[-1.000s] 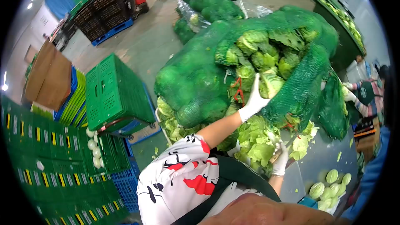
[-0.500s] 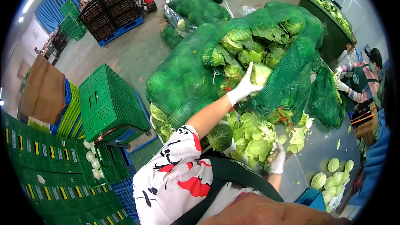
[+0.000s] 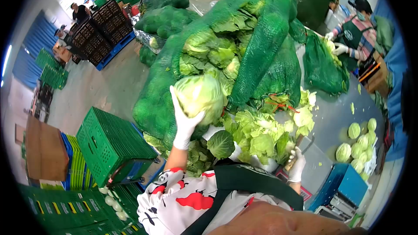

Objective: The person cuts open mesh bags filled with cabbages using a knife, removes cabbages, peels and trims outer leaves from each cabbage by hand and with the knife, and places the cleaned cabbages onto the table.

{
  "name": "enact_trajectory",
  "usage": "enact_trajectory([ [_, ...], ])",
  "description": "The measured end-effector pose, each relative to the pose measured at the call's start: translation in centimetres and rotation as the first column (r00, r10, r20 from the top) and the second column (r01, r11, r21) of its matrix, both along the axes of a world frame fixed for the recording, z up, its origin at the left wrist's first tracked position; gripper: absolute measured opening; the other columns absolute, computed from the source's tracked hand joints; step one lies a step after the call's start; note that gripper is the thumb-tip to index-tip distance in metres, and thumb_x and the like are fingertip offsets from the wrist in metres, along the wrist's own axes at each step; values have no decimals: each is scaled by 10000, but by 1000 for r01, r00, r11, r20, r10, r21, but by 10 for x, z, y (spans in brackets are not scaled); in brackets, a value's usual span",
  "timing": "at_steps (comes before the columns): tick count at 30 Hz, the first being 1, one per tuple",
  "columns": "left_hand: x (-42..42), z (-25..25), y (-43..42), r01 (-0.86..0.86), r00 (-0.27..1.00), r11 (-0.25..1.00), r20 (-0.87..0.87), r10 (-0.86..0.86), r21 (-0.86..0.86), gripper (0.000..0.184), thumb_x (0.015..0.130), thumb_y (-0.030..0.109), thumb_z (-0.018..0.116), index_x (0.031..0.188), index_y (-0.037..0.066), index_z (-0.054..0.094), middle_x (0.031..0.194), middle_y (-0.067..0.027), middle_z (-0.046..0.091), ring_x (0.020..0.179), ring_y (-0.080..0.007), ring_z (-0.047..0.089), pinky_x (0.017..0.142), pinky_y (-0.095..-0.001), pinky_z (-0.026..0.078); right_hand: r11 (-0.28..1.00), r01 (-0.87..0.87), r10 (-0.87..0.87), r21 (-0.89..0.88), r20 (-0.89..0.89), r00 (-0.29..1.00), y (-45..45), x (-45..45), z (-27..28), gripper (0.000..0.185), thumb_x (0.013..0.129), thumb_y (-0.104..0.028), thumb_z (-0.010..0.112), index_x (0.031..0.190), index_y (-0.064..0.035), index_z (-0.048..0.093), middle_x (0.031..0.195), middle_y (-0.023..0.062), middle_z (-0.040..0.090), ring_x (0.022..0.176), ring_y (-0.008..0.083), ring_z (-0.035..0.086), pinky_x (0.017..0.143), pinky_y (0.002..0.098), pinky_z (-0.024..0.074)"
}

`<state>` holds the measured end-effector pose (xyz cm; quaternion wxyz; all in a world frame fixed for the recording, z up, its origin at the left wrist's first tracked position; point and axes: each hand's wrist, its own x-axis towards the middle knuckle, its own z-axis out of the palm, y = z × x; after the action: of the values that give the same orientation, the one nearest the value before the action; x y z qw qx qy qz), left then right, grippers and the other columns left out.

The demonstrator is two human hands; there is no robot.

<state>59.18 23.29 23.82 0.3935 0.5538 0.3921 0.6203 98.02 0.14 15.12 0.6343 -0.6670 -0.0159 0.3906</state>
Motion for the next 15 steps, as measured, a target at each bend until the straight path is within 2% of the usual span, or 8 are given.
enact_trajectory([
  [1, -6, 11, -20, 228, 959, 962, 206, -195, -151, 1282, 636, 206, 854, 1591, 62, 11, 1562, -190, 281, 1405, -304, 360, 1158, -404, 326, 1000, -11, 10, -24, -24, 1000, 2, -4, 8, 283, 962, -253, 601, 1142, -40, 650, 810, 1, 636, 598, 68, 516, 496, 208, 410],
  [4, -12, -13, -53, 437, 895, 849, 233, -379, -298, 1192, 683, 166, 822, 1595, 67, 62, 1569, -163, 294, 1395, -255, 377, 1158, -371, 317, 987, -155, 157, -29, 48, 986, 19, -16, 5, 313, 969, -241, 603, 1194, -26, 630, 840, 26, 653, 596, 75, 535, 498, 216, 421],
  [6, 5, -42, -70, 512, 858, 702, 325, -397, -495, 1127, 725, 141, 807, 1593, 65, 92, 1571, -155, 302, 1394, -237, 383, 1151, -351, 317, 959, -276, 281, -61, 114, 953, 38, -27, 6, 317, 972, -234, 604, 1209, -24, 623, 863, 40, 669, 581, 73, 540, 492, 215, 427],
  [9, 47, -107, -69, 444, 896, 578, 317, -311, -685, 1135, 734, 186, 851, 1568, -12, 107, 1522, -173, 368, 1363, -258, 419, 1123, -349, 360, 869, -487, 494, -85, 98, 864, 67, -50, 22, 308, 976, -230, 609, 1222, -44, 601, 855, 19, 682, 520, 66, 528, 451, 217, 408],
  [11, 81, -131, -60, 250, 954, 651, 65, -293, -717, 1193, 705, 265, 884, 1553, -46, 103, 1488, -216, 391, 1352, -274, 433, 1114, -364, 377, 804, -584, 595, -115, 195, 780, 82, -65, 16, 302, 974, -226, 612, 1218, -48, 618, 826, 17, 687, 500, 80, 535, 434, 238, 413],
  [13, 90, -167, -53, 274, 859, 807, -244, -450, -523, 1257, 672, 378, 890, 1566, -2, 91, 1464, -290, 387, 1359, -366, 426, 1122, -402, 376, 739, -615, 672, -273, 346, 654, 86, -75, 12, 287, 962, -200, 620, 1205, -48, 640, 764, 52, 679, 526, 95, 563, 469, 274, 441],
  [14, 97, -144, -56, 215, 642, 852, -589, -491, -477, 1266, 642, 428, 890, 1564, 19, 125, 1433, -319, 395, 1336, -412, 435, 1105, -422, 393, 743, -590, 664, -314, 456, 593, 85, -73, -5, 277, 954, -186, 624, 1192, -47, 648, 742, 85, 666, 533, 117, 575, 491, 298, 454],
  [15, 104, -112, -58, 205, 322, 893, -834, -448, -401, 1278, 612, 479, 890, 1563, 39, 159, 1402, -349, 404, 1314, -457, 443, 1087, -443, 410, 745, -564, 654, -357, 557, 512, 80, -71, -19, 267, 946, -172, 628, 1180, -45, 655, 720, 117, 653, 541, 139, 587, 514, 322, 467],
])
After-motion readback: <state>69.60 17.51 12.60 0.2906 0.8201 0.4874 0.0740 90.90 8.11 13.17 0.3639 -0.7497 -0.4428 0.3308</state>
